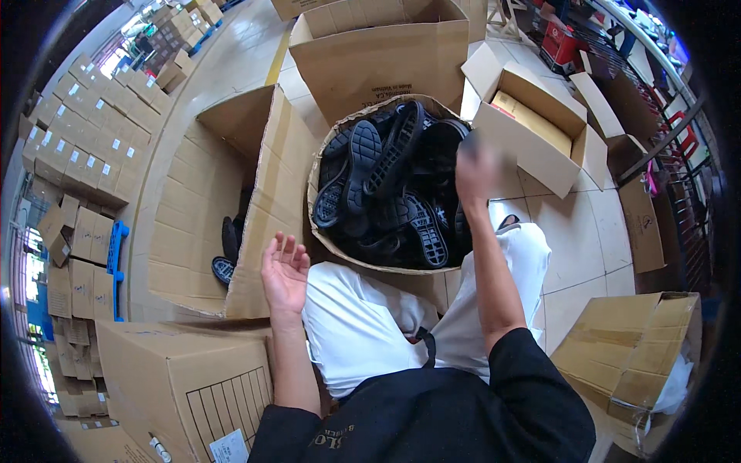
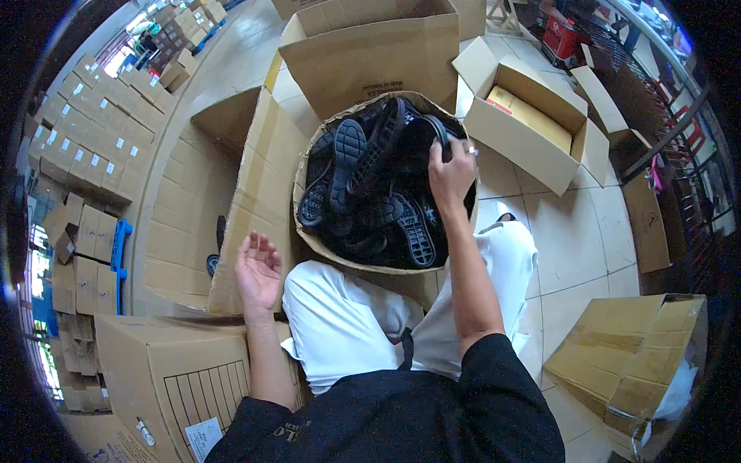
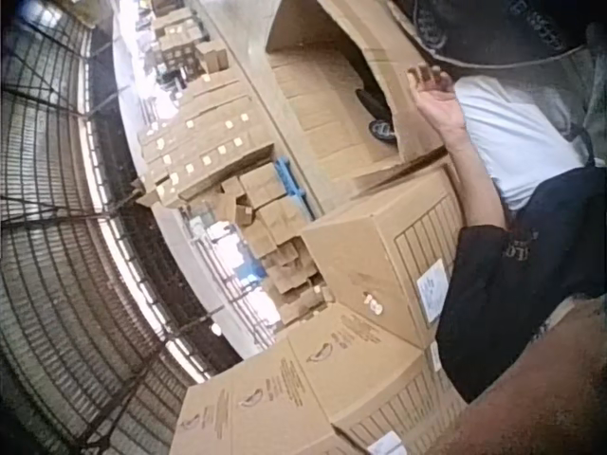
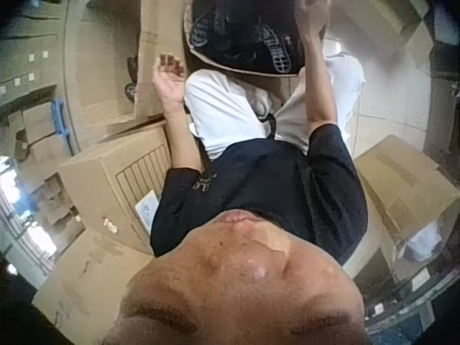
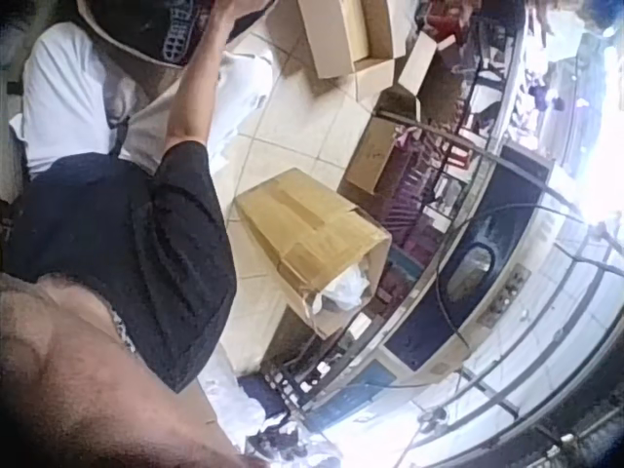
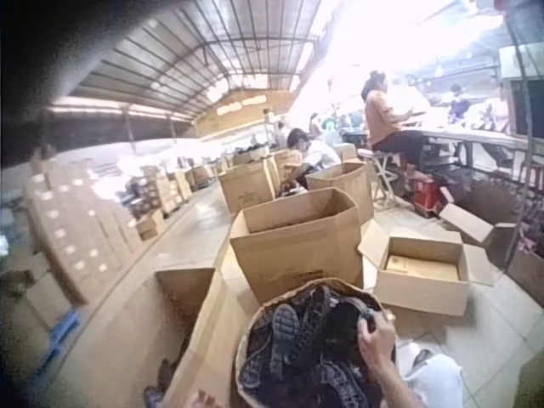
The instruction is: The person sits on the floor in a warehouse and repeatedly picks up black plastic shoe components from a large cardboard box. They inspect each piece by turning it over in their hands and then toss it into a second empty cardboard box to their left.
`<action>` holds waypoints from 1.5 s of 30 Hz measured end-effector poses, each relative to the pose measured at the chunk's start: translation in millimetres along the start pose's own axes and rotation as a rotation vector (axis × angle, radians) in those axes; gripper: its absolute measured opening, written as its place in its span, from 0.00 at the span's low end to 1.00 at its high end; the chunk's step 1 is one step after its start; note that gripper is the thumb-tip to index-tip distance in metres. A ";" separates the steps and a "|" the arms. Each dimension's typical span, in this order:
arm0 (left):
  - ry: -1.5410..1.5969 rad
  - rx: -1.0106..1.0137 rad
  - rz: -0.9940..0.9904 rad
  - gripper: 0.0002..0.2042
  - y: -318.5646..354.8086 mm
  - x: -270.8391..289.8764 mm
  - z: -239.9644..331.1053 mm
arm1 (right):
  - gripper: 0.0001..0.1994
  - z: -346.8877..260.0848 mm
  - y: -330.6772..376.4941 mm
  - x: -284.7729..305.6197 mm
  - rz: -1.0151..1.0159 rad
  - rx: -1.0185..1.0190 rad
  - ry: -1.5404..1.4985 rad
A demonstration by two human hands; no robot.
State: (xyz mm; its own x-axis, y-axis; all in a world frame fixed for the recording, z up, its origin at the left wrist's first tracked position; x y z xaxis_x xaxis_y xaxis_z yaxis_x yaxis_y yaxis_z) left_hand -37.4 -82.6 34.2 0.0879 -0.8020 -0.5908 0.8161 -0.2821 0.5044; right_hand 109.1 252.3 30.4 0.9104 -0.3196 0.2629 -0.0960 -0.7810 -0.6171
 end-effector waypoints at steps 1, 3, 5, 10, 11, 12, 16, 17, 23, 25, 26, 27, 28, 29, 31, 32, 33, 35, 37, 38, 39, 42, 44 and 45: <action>-0.040 0.000 -0.008 0.10 0.3 -1.9 -9.4 | 0.10 -11.5 -10.6 11.1 0.040 0.054 -0.135; -0.121 0.003 -0.032 0.10 -1.1 -6.4 -31.1 | 0.10 -32.7 -27.1 30.1 0.003 0.148 -0.333; -0.343 -0.055 -0.153 0.15 -0.1 -17.3 -58.0 | 0.09 -37.5 -33.7 37.0 -0.107 0.111 -0.502; -0.952 -0.337 -0.463 0.43 23.4 -50.5 -118.1 | 0.14 -1.3 -20.8 15.4 -0.403 -0.598 -1.152; -1.033 -0.407 -0.586 0.47 32.9 -56.4 -122.9 | 0.14 -0.1 -14.8 10.4 -0.445 -0.699 -1.259; -0.990 -0.312 -0.660 0.49 42.2 -60.4 -127.5 | 0.15 -0.5 -8.6 6.0 -0.484 -0.801 -1.369; -0.955 -0.263 -0.917 0.50 67.1 -65.3 -142.4 | 0.17 -0.5 10.5 -12.0 -0.541 -1.061 -1.569; -1.004 -0.328 -0.991 0.49 71.8 -65.3 -144.2 | 0.17 -0.6 14.9 -14.5 -0.534 -1.118 -1.591; -0.934 -0.211 -0.842 0.47 89.7 -76.8 -127.3 | 0.13 11.7 42.4 -33.4 -0.514 -1.460 -1.447; -0.842 -0.235 -0.811 0.47 90.5 -82.4 -119.2 | 0.15 15.0 53.9 -35.8 -0.575 -1.546 -1.293; -0.748 -0.221 -0.769 0.48 91.0 -85.2 -114.6 | 0.14 21.4 61.4 -38.3 -0.684 -1.580 -1.213; -0.688 -0.283 -0.759 0.47 89.7 -88.5 -108.6 | 0.14 30.3 66.9 -44.6 -0.675 -1.521 -1.131; -0.629 -0.345 -0.756 0.47 85.5 -93.4 -103.3 | 0.15 37.8 71.2 -51.4 -0.659 -1.457 -1.053; -0.569 -0.405 -0.753 0.47 82.4 -97.4 -97.6 | 0.15 45.7 74.9 -57.0 -0.643 -1.393 -0.975; -0.409 -0.220 -0.593 0.41 69.5 -89.0 -83.2 | 0.12 30.1 73.4 -45.7 -0.693 -1.128 -0.655; -0.331 -0.164 -0.519 0.37 64.6 -84.3 -75.1 | 0.13 22.1 71.8 -40.6 -0.734 -1.060 -0.587; -0.249 -0.103 -0.451 0.33 59.8 -80.7 -68.8 | 0.14 16.7 68.4 -36.2 -0.766 -0.988 -0.517; -0.239 -0.117 -0.311 0.26 47.2 -73.5 -55.3 | 0.18 17.7 72.5 -40.6 -0.866 -1.062 -0.611; -0.223 -0.066 -0.179 0.27 38.7 -64.0 -44.0 | 0.21 12.8 72.1 -40.7 -0.891 -1.065 -0.616; -0.214 -0.071 -0.161 0.27 37.6 -62.9 -40.4 | 0.22 9.8 72.3 -40.5 -0.903 -1.066 -0.616; -0.202 -0.071 -0.144 0.27 36.3 -61.4 -39.1 | 0.22 9.4 72.5 -39.5 -0.912 -1.066 -0.609; -0.155 -0.076 -0.115 0.26 33.4 -59.7 -35.0 | 0.22 10.0 77.0 -43.6 -0.957 -1.045 -0.658; -0.109 -0.083 -0.094 0.25 33.8 -61.3 -32.5 | 0.23 11.6 77.2 -44.2 -0.971 -1.042 -0.685; -0.080 -0.087 -0.079 0.24 36.6 -64.0 -31.0 | 0.23 10.4 75.9 -42.3 -0.978 -1.042 -0.695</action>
State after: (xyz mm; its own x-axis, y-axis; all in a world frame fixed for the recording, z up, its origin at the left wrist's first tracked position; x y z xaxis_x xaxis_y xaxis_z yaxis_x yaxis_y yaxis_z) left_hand 4.6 -25.3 71.0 -0.0212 -0.8196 -0.5725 0.8653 -0.3019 0.4002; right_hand 67.5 212.1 -35.3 0.7547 0.5732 -0.3191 0.6551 -0.6328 0.4127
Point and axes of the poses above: each hand's wrist, its own y-axis away from the middle knuckle, its own x-axis out of the back of the hand, z = x × y, the point moved 5 cm from there along -y, towards the middle knuckle, and after that the axes turned 15 degrees about z, right-handed, at the moved point
